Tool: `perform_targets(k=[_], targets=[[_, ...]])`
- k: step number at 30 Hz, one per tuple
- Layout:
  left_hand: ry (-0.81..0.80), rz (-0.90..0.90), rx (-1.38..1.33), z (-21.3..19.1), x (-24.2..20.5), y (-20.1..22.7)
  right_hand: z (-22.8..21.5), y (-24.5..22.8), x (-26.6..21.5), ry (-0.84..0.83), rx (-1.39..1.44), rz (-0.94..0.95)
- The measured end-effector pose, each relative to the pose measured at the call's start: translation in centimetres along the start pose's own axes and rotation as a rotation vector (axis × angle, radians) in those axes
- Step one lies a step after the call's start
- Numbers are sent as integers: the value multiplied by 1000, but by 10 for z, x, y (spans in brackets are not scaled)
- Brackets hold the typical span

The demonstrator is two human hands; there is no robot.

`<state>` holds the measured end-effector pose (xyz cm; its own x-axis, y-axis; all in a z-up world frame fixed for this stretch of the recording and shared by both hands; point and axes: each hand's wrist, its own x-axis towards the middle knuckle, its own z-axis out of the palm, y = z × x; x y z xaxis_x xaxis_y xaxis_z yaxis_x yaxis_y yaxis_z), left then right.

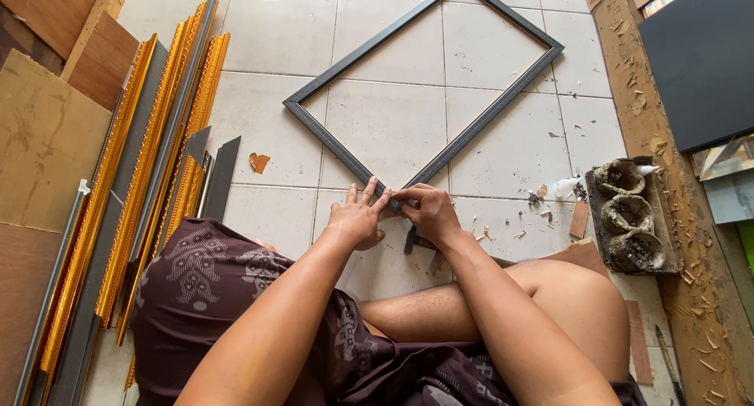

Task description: Assembling wooden picture frames by aligning corners and hammering in nails to secure the joints.

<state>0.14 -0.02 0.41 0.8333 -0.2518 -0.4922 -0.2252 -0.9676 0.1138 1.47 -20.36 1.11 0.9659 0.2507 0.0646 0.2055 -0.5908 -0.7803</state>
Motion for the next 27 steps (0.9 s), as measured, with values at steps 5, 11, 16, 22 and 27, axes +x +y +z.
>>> perform_targets(k=[5,11,16,22,27], targets=[[-1,-2,-8,2,1,-1,-6,-7,1,-56,-296,-58],[-13,-1,-19,2,2,-1,0,7,3,-86,-417,-103],[-12,-3,-20,2,2,-2,7,19,8,-87,-446,-106],[-15,-2,-13,0,2,-3,0,22,11,-90,-424,-25],[27,14,24,1,0,-4,-52,-8,-9,-149,-172,266]])
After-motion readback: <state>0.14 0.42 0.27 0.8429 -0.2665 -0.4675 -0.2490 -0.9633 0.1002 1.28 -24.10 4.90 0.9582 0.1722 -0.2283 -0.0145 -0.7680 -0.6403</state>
